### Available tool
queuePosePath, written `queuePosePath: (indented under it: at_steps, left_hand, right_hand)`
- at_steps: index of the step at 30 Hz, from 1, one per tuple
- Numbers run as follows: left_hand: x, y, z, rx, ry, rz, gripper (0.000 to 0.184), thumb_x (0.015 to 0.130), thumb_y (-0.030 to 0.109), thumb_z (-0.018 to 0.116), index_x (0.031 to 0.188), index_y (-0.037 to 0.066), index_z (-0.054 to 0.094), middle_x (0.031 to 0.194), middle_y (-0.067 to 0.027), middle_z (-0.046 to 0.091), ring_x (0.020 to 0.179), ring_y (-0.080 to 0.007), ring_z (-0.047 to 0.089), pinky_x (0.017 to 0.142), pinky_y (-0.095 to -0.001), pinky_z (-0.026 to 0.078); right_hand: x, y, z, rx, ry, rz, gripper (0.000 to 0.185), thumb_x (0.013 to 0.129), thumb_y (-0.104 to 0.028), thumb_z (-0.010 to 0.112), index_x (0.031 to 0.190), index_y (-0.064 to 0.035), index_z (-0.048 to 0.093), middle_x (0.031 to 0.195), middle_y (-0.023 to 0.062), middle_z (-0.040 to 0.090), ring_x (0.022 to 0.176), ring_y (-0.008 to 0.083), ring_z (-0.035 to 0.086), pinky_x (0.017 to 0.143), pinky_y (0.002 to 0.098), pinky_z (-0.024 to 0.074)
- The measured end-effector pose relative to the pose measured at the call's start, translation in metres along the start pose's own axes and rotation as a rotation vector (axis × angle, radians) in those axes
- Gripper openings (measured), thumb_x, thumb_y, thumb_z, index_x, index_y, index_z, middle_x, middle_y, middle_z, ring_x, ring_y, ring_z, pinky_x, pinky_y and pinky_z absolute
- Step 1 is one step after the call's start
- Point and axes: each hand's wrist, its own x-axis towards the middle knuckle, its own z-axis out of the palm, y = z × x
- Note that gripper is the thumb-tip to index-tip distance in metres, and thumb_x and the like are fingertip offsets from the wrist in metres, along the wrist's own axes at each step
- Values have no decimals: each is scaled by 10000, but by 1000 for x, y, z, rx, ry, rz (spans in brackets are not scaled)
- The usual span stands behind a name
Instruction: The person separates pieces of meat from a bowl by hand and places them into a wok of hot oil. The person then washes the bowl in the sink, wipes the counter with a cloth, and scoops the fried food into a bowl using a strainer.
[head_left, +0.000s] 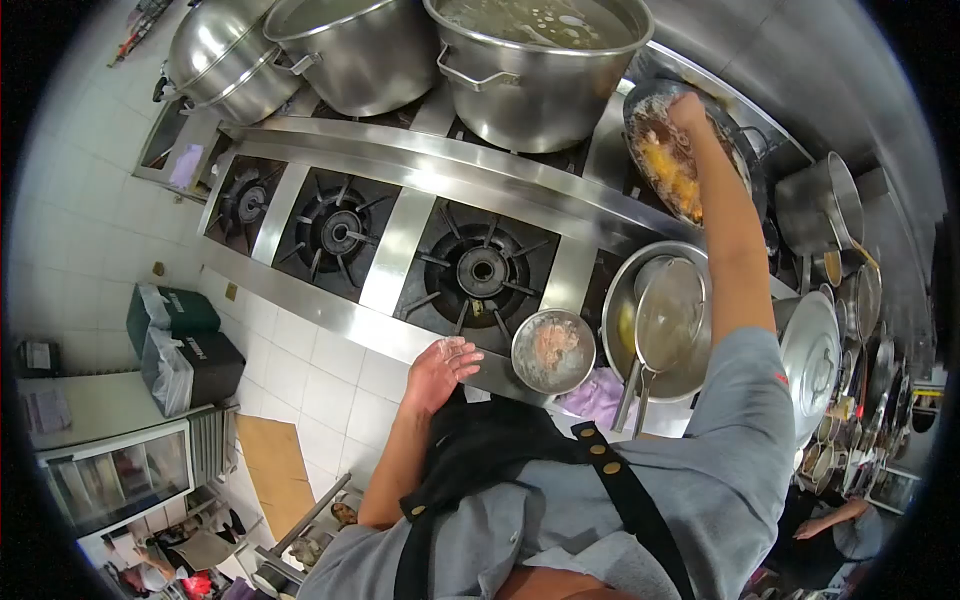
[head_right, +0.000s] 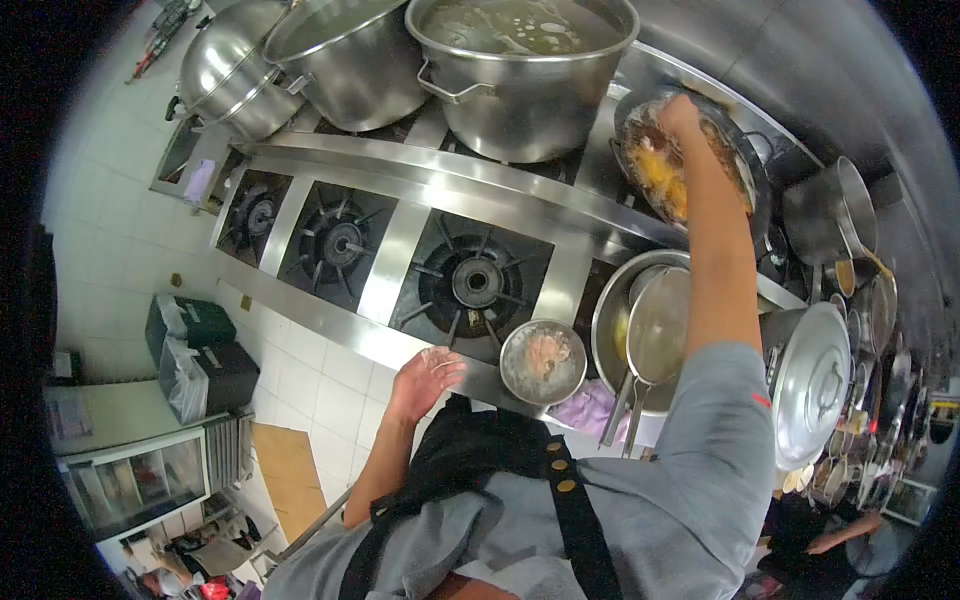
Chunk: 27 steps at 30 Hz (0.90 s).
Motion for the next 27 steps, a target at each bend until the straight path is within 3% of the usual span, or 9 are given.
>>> queuePosePath:
  at_steps: [3,7,8,9,11,13,15,21,27]
  left_hand:
    - [20,10,5,50,-96,7,329,856,207,520,1110,-1,493,1074,-167,555,1020,-343,544,833,-419,464]
    - [19,10,15,101,-210,-47,310,855,132,500,1132,-5,478,1092,-165,549,1017,-325,550,824,-400,472]
    - [26,14,20,163,-214,-59,331,846,137,521,1140,-7,474,1103,-156,546,1019,-308,551,819,-386,471]
    - [31,16,22,224,-220,-64,353,837,141,543,1148,-9,471,1114,-148,544,1021,-291,551,814,-372,469]
    - [47,18,28,331,-274,-69,348,824,92,534,1153,-4,470,1123,-142,540,1024,-264,550,817,-354,466]
    - [65,12,40,469,-363,-75,374,802,40,534,1165,-10,459,1133,-142,534,1035,-256,543,819,-348,466]
    - [90,-7,43,633,-473,-87,426,771,-12,543,1184,-25,437,1142,-149,525,1055,-269,531,819,-352,469]
    - [121,-64,54,1534,-729,295,683,676,17,635,1290,10,336,1219,-200,480,1108,-313,492,917,-345,401]
    - [143,-98,39,1686,-840,563,677,624,77,649,1244,78,376,1012,-222,562,975,-385,527,824,-453,428]
  right_hand:
    - [-25,11,-36,20,197,-5,277,757,-234,506,878,-15,623,884,195,599,859,292,572,766,369,443]
    - [-182,-45,-78,865,-16,23,95,733,-43,542,693,-29,627,581,57,567,533,143,545,473,264,430]
    - [-212,-44,-53,957,-124,-149,55,683,-75,589,696,-45,634,600,62,590,538,165,559,503,285,453]
    - [-264,-64,-41,554,-128,-263,89,629,-74,598,703,-42,635,635,89,615,552,196,574,547,319,476]
    - [-359,-109,15,501,-327,-130,158,661,-35,602,815,-25,632,665,94,621,612,192,616,573,317,496]
    - [-416,-122,102,144,-427,-212,313,645,-208,670,909,-43,636,817,216,610,798,348,600,731,401,486]
    - [-459,-135,154,161,25,-183,315,659,-195,660,941,-57,630,921,229,583,820,361,592,745,422,475]
    - [-465,-111,202,260,-83,-60,285,659,-174,652,915,-54,624,912,228,555,794,370,582,711,434,471]
    - [-483,-109,181,561,211,11,152,638,-146,662,733,-28,644,672,172,594,645,337,591,597,391,477]
